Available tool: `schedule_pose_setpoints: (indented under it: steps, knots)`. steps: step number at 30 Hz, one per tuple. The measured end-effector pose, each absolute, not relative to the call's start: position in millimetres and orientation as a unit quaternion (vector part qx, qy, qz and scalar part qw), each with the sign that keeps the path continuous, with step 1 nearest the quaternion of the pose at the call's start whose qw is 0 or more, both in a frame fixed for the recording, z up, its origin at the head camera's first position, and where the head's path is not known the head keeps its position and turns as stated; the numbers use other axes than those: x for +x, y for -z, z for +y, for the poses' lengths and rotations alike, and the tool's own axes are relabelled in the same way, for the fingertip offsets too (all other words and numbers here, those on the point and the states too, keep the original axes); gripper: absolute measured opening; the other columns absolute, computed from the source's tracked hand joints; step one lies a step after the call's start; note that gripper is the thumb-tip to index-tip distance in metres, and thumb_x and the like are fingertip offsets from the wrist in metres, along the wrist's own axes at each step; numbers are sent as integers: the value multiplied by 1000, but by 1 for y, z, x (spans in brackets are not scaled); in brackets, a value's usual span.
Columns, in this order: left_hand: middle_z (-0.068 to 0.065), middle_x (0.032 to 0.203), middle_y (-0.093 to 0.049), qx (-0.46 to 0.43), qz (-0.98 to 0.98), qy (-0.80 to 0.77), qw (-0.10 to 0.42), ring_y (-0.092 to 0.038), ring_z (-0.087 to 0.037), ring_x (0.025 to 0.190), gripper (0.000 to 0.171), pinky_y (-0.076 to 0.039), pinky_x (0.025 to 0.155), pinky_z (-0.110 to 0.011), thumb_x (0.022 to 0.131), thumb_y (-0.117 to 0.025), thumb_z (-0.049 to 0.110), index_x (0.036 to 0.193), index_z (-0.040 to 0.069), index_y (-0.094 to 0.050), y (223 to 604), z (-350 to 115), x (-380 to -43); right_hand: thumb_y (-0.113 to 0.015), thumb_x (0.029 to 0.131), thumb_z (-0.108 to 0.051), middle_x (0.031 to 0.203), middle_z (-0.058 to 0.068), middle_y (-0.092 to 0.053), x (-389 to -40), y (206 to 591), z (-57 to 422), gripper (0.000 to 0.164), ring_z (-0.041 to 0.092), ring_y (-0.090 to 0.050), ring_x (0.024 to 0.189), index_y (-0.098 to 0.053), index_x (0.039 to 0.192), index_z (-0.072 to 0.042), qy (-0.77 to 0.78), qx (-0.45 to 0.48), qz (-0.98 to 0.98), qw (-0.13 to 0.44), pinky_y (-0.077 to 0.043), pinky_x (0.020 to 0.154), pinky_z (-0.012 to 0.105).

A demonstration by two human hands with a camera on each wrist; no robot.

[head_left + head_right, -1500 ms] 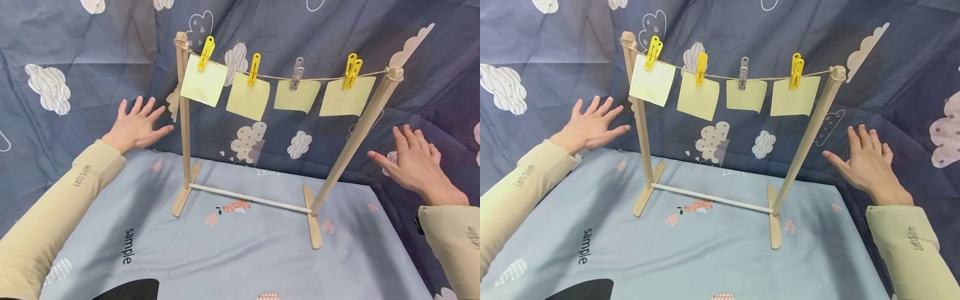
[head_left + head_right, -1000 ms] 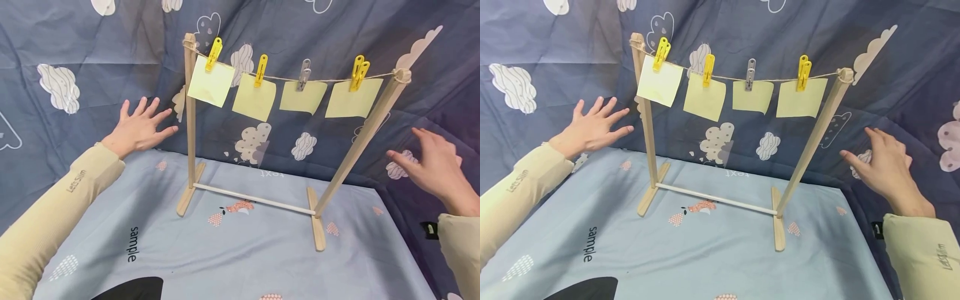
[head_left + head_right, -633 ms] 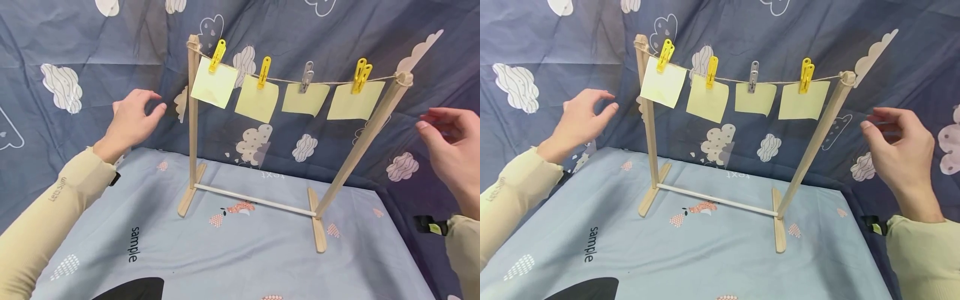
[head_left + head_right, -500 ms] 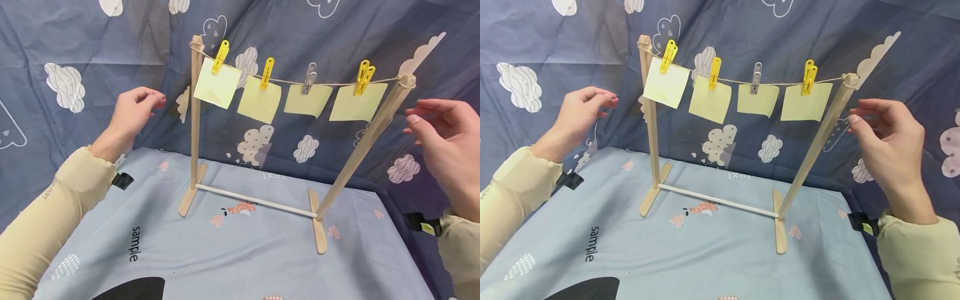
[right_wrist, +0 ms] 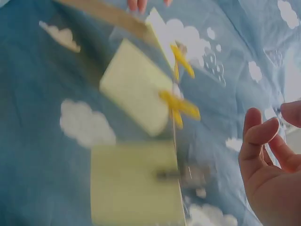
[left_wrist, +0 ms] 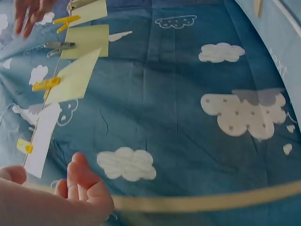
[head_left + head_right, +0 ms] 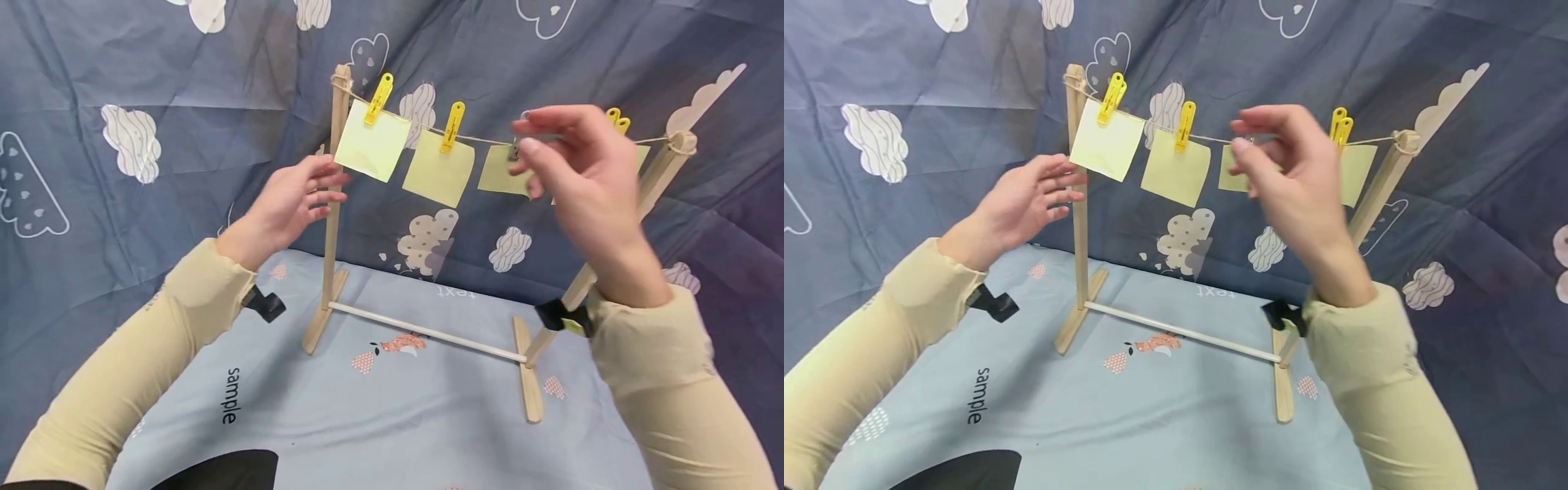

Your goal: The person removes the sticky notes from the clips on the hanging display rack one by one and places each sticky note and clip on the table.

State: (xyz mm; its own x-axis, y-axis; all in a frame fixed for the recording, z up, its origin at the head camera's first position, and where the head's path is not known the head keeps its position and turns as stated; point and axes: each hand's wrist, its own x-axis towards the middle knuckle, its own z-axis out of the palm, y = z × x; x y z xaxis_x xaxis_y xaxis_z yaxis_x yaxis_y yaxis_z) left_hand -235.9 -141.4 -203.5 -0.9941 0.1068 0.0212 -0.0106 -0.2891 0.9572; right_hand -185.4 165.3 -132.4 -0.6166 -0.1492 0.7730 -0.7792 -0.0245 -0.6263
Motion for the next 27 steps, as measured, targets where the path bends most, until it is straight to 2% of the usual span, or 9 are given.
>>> schedule_pose_setpoints:
  steps: [6, 12, 23, 27]
  knots:
    - [2, 104, -65, 41, 580, -811, 60, -62, -16, 84, 15, -42, 70, -26, 98, -55, 27, 108, 18, -60, 202, -115, -242, -60, 91, -3, 117, 7, -64, -198, 136, 119, 28, 10, -66, 70, -60, 120, 0, -532, 356, -737, 219, -46, 57, 21]
    - [4, 82, -65, 37, 536, -843, 32, -61, -14, 68, 9, -40, 63, -24, 97, -59, 24, 98, 15, -61, 202, -101, -252, -58, 94, -10, 131, 7, -55, -212, 137, 90, 40, 13, -67, 80, -51, 132, -1, -496, 333, -780, 186, -46, 57, 21]
    - [3, 73, -58, 29, 541, -840, -34, -58, -10, 54, 10, -39, 57, -21, 95, -62, 20, 93, 10, -61, 208, -96, -256, -58, 96, -24, 140, 2, -50, -232, 126, 55, 47, 15, -70, 88, -45, 139, -11, -481, 243, -824, 173, -52, 63, 26]
    - [3, 73, -58, 33, 558, -828, -52, -57, -9, 54, 14, -40, 57, -21, 94, -63, 22, 98, 8, -62, 208, -96, -256, -57, 96, -27, 142, 2, -49, -239, 122, 43, 48, 15, -70, 86, -44, 140, -13, -477, 210, -834, 180, -52, 64, 24]
